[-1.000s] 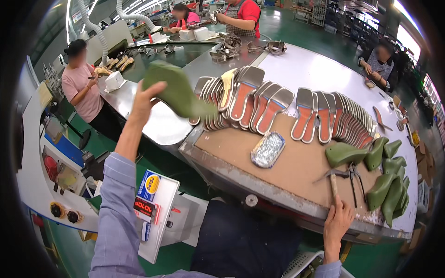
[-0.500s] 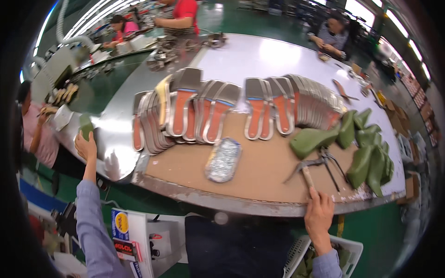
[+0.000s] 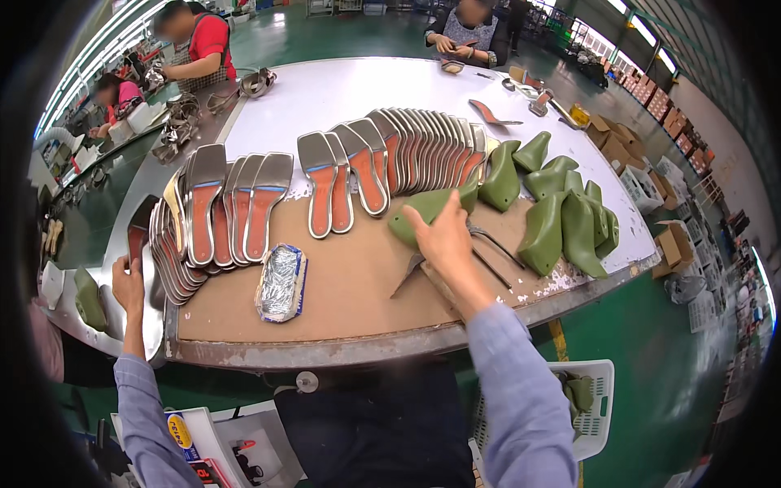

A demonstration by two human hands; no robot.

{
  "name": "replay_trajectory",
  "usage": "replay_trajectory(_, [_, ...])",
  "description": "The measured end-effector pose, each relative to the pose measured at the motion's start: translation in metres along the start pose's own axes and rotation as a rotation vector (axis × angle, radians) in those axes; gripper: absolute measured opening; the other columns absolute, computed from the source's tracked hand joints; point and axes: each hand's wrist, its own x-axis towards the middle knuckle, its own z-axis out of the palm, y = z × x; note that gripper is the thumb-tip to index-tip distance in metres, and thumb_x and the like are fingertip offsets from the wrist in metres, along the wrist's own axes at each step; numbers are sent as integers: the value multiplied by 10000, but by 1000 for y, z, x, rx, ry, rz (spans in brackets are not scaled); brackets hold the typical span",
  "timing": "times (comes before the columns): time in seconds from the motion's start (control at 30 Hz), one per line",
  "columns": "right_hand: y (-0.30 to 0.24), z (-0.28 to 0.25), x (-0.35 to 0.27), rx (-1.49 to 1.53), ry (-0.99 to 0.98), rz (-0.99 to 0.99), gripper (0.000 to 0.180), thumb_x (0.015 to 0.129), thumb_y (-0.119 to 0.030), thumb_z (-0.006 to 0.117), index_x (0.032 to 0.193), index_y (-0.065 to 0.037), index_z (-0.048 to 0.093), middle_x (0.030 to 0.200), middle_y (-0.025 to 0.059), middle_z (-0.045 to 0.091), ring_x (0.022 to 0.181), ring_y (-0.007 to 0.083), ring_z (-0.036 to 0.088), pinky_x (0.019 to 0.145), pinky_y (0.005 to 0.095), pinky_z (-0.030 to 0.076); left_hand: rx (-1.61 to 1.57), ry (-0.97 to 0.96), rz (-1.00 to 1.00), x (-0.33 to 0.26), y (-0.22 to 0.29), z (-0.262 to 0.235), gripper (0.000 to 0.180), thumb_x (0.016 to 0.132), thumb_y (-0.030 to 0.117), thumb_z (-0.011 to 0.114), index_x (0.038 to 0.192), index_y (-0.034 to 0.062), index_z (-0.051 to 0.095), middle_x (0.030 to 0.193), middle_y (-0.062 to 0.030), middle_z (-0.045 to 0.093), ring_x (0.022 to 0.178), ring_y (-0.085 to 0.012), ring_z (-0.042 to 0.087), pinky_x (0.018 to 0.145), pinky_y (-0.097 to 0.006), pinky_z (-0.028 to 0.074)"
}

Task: The person assembles green slipper-style shoes by inserting a pre-cut insole into the shoe upper and securing it with a hammer. They repeatedly pick up a shoe upper from a white basket, place an insole inside, and tap the edges with a hammer to fasten the components. The finished shoes are placed on the table, and the process is repeated for multiple units.

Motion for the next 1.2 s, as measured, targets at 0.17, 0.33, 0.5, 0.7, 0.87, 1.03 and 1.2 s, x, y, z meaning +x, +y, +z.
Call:
replay_trajectory(0.17, [-29, 44, 32, -258, -119, -15, 922, 886, -557, 646, 1512, 14, 280, 1281, 360, 510, 1087, 450, 615, 930, 490, 503, -206, 189, -324, 97, -197, -60, 422, 927, 336, 631, 1018, -72, 693, 933, -178, 721, 843, -269, 689, 753, -386, 524])
replay_trajectory(0.33, [67, -52, 18, -292, 416, -201, 721, 840, -478, 724, 1350, -7, 526, 1148, 254, 640, 1089, 412, 612, 942, 477, 489, -1622, 55, -444, 44, -84, -91, 418, 1036, 111, 451, 1442, 12, 463, 1349, -132, 594, 1262, -175, 536, 1000, -291, 462])
replay_trajectory(0.5, [230, -111, 49, 64, 104, 282, 880, 792, -450, 722, 1441, 50, 401, 1249, 275, 624, 1105, 380, 638, 943, 423, 503, -1700, -424, -361, -37, 20, -110, 309, 908, 125, 594, 1198, 16, 607, 1117, -92, 677, 1005, -177, 643, 928, -320, 489])
replay_trajectory(0.7, [259, -110, 48, -224, 282, -135, 704, 854, -462, 706, 1352, 5, 536, 1191, 228, 674, 982, 330, 695, 875, 417, 531, -1577, -610, -689, -191, 177, -120, 281, 1051, 280, 456, 1231, 85, 549, 927, -78, 681, 640, -208, 664, 597, -375, 564])
replay_trajectory(0.87, [218, -183, 36, -372, 489, 153, 654, 879, -573, 646, 1236, -26, 627, 1183, 226, 664, 1007, 349, 660, 851, 423, 499, -1573, -793, -762, -238, 211, -120, 335, 1045, 287, 435, 1317, 93, 448, 930, -131, 670, 668, -215, 686, 615, -375, 595])
replay_trajectory(1.03, [274, -192, 31, -405, 16, 421, 875, 793, -639, 680, 1317, 51, 553, 1218, 289, 646, 1163, 430, 612, 996, 460, 471, -1531, -863, -816, -257, 245, -120, 319, 1043, 276, 438, 1311, 103, 435, 935, -128, 669, 663, -221, 683, 618, -384, 591])
replay_trajectory(1.2, [248, -189, 39, 112, 297, -19, 394, 916, -328, 671, 1065, 37, 695, 968, 210, 723, 841, 320, 690, 798, 405, 533, -1472, -913, -792, -276, 257, -113, 275, 1046, 280, 441, 1265, 115, 458, 935, -109, 672, 658, -214, 678, 604, -385, 585])
